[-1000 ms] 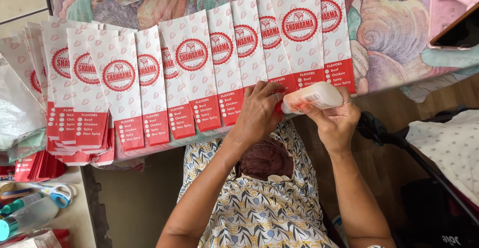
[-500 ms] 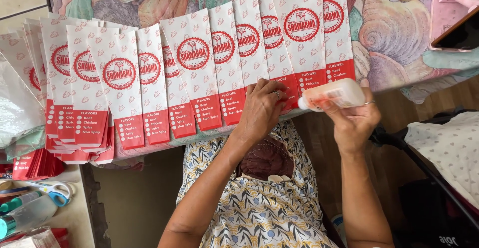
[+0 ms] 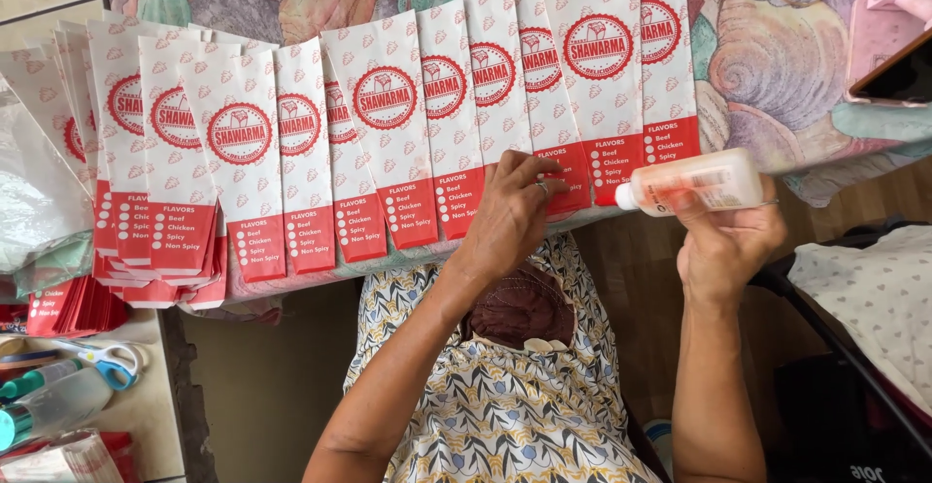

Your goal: The person is organizing, aligning, and folding stacks of paper shawarma bags at a packaging station.

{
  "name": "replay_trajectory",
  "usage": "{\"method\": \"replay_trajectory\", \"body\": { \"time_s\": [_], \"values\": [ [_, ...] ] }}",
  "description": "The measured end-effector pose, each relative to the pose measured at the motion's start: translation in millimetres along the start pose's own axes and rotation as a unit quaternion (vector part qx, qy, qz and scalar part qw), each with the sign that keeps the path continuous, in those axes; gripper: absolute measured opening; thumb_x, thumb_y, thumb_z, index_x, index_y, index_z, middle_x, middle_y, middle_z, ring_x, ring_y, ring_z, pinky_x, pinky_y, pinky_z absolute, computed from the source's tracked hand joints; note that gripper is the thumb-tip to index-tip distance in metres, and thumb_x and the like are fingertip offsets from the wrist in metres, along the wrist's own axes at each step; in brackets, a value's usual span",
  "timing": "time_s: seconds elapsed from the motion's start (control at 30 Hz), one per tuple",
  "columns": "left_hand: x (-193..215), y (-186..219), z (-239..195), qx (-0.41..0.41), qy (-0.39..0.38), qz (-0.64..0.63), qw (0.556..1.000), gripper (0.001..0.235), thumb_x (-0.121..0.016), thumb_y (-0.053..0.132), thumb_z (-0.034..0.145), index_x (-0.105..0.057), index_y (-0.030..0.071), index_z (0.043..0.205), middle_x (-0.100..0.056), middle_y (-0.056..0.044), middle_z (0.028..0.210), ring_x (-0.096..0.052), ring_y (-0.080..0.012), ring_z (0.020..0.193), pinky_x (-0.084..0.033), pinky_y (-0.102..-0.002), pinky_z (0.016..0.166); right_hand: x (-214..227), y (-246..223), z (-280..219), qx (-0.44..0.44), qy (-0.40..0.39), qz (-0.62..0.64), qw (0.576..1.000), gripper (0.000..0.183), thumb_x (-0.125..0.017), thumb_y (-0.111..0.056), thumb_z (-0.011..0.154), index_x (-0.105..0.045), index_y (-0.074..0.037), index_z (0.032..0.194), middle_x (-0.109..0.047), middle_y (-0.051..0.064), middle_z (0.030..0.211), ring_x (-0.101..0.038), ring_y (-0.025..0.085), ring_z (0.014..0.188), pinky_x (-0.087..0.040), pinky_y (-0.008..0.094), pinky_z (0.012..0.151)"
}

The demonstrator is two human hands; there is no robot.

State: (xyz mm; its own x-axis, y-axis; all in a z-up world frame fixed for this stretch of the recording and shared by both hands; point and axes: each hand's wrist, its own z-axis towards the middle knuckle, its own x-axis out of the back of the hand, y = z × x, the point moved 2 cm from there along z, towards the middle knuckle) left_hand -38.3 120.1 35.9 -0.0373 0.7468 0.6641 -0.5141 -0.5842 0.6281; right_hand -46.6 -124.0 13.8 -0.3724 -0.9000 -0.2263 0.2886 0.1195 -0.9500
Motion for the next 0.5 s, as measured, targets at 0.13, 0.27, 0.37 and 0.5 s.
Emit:
{"method": "replay_trajectory", "body": {
  "time_s": [0.13,0.27,0.37,0.5],
  "values": [
    [19,-14,-10,0.042,0.022,0.054,0.997,0.012,-0.065,0.004,0.099,-0.076,0.003,0.104,-0.073,-0.007,0.100,-0.052,-0.0225,0.085,-0.040,-0.037,0.073,-19,-5,-6,0.002,-0.019,0.019,1.000,0.041,-0.090,-0.008,0.080,-0.062,-0.004,0.110,-0.070,0.013,0.103,-0.070,0.022,0.096,-0.065,0.039,0.092],
    [26,-29,-27,0.064,-0.023,0.084,0.994,0.009,-0.079,0.011,0.084,-0.076,0.006,0.091,-0.070,-0.007,0.102,-0.055,-0.0257,0.093,-0.041,-0.040,0.078,-37,20,-18,-0.005,-0.080,0.038,0.996,0.042,-0.086,0.001,0.080,-0.064,-0.002,0.115,-0.072,0.017,0.105,-0.072,0.026,0.100,-0.065,0.044,0.092],
    [33,-26,-30,0.088,-0.050,0.066,0.993,0.022,-0.085,0.013,0.074,-0.077,0.009,0.094,-0.070,-0.006,0.109,-0.057,-0.0240,0.102,-0.044,-0.038,0.087,-51,21,-27,-0.014,-0.123,-0.005,0.992,0.043,-0.087,0.003,0.078,-0.062,-0.001,0.113,-0.073,0.019,0.100,-0.073,0.026,0.102,-0.063,0.044,0.091],
    [41,-18,-31,0.106,-0.081,0.058,0.989,0.038,-0.090,0.013,0.064,-0.076,0.008,0.100,-0.068,-0.007,0.115,-0.056,-0.0264,0.108,-0.044,-0.041,0.091,-70,8,-36,-0.031,-0.168,-0.031,0.985,0.042,-0.086,0.006,0.078,-0.061,0.003,0.112,-0.073,0.022,0.102,-0.071,0.026,0.101,-0.063,0.045,0.086]
  ]
}}
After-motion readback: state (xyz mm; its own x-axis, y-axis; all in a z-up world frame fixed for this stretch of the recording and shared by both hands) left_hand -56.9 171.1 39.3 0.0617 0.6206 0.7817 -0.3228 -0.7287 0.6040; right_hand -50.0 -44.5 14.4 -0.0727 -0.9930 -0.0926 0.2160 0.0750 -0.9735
